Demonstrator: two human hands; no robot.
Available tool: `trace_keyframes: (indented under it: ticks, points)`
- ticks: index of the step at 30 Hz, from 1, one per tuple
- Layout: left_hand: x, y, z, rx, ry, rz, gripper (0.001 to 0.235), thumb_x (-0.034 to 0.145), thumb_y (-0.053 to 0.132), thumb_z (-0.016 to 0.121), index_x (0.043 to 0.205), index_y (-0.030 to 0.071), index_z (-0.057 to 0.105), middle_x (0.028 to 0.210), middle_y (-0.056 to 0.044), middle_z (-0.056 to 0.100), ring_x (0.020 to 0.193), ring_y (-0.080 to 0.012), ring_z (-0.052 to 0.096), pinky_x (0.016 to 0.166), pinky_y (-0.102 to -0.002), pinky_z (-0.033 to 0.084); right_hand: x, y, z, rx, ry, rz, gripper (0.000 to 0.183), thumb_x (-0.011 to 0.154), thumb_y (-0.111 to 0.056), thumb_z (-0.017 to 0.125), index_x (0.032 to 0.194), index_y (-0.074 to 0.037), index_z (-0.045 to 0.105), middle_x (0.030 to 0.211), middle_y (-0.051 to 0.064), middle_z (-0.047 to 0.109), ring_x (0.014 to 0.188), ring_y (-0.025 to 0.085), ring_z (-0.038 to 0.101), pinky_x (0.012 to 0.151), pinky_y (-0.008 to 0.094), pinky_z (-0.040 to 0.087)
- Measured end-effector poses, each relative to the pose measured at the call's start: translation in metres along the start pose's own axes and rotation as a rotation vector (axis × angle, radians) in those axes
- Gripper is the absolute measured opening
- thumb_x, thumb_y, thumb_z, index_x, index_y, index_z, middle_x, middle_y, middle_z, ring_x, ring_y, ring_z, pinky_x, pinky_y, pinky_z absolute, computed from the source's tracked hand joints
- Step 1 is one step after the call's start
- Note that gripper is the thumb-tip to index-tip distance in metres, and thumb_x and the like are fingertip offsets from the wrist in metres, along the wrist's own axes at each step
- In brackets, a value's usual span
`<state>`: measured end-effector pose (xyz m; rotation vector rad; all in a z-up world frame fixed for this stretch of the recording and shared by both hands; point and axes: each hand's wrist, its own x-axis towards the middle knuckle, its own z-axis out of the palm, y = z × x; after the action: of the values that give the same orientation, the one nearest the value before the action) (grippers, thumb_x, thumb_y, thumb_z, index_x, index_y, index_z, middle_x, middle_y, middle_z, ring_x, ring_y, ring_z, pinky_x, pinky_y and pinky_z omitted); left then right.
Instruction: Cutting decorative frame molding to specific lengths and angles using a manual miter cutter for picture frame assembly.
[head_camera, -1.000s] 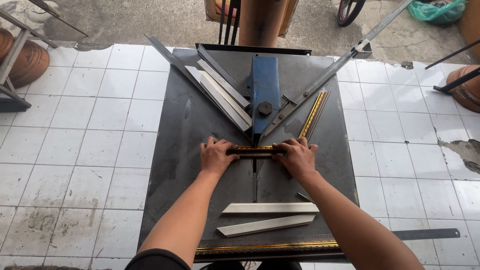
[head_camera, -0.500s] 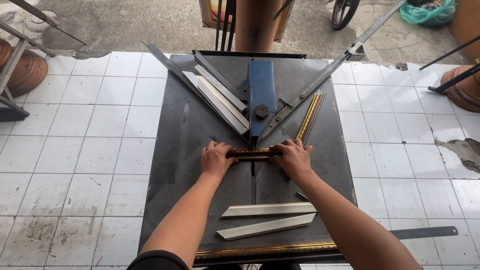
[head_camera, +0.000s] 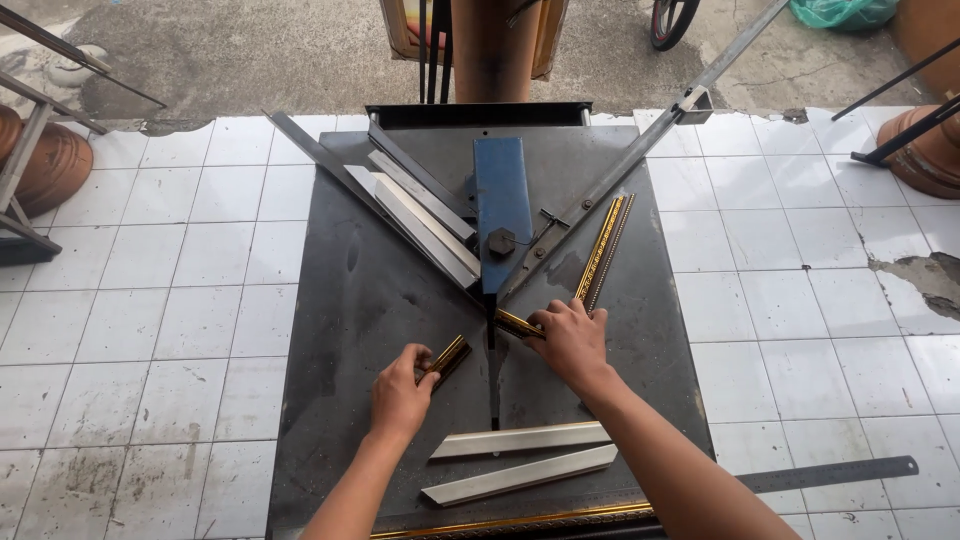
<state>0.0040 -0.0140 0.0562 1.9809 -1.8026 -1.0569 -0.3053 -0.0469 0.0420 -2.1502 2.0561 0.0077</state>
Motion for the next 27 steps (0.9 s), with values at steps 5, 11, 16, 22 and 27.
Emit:
trace_keyframes:
  ticks: [5, 11, 16, 22, 27]
  points:
    - [-0.036, 0.084, 0.02, -0.569, 0.036, -0.267, 0.028, 0.096, 0.02, 0.085, 0.122, 0.015, 0.079, 0.114, -0.002, 0.083, 0.104, -0.0173, 0.078, 0.093, -0.035, 0.067, -0.044, -0.019, -0.073, 1.218, -0.158, 0.599, 0.031, 0.105, -0.038, 0.067, 0.124, -0.013, 0.069, 0.125, 0.007, 0.071, 0.115, 0.023, 0.069, 0.093, 0.043, 0.055]
    - [0.007, 0.23, 0.087, -0.599, -0.159, -0.039, 0.029, 0.101, 0.018, 0.078, 0.129, 0.012, 0.077, 0.121, -0.01, 0.083, 0.112, -0.0272, 0.081, 0.096, -0.041, 0.068, -0.052, 0.034, -0.104, 1.989, 0.047, 0.812, 0.032, 0.113, -0.025, 0.061, 0.137, -0.007, 0.052, 0.131, 0.02, 0.067, 0.119, 0.034, 0.068, 0.102, 0.055, 0.059]
    - [0.076, 0.299, 0.186, -0.314, -0.251, 0.284, 0.032, 0.107, 0.025, 0.071, 0.136, 0.013, 0.079, 0.137, -0.012, 0.074, 0.13, -0.0367, 0.072, 0.104, -0.047, 0.064, -0.021, 0.171, -0.081, 1.789, 0.26, 0.916, 0.062, 0.116, -0.027, 0.06, 0.165, -0.007, 0.028, 0.156, 0.035, 0.053, 0.139, 0.049, 0.061, 0.115, 0.07, 0.049]
    - [0.183, 0.323, 0.335, 0.233, -0.193, 0.696, 0.033, 0.106, 0.013, 0.064, 0.137, 0.014, 0.075, 0.136, -0.01, 0.071, 0.141, -0.0329, 0.064, 0.128, -0.053, 0.042, 0.056, 0.315, -0.026, 1.511, 0.036, 0.999, 0.079, 0.112, -0.022, 0.058, 0.181, -0.018, 0.018, 0.162, 0.035, 0.054, 0.137, 0.05, 0.068, 0.096, 0.057, 0.066]
    - [0.233, 0.322, 0.375, 0.532, -0.015, 0.892, 0.03, 0.095, 0.019, 0.066, 0.116, 0.005, 0.082, 0.131, -0.016, 0.076, 0.145, -0.0364, 0.057, 0.139, -0.059, 0.016, 0.16, 0.397, 0.123, 1.877, -0.128, 1.182, 0.071, 0.106, -0.009, 0.068, 0.171, -0.005, 0.041, 0.139, 0.034, 0.058, 0.109, 0.039, 0.08, 0.082, 0.046, 0.075]
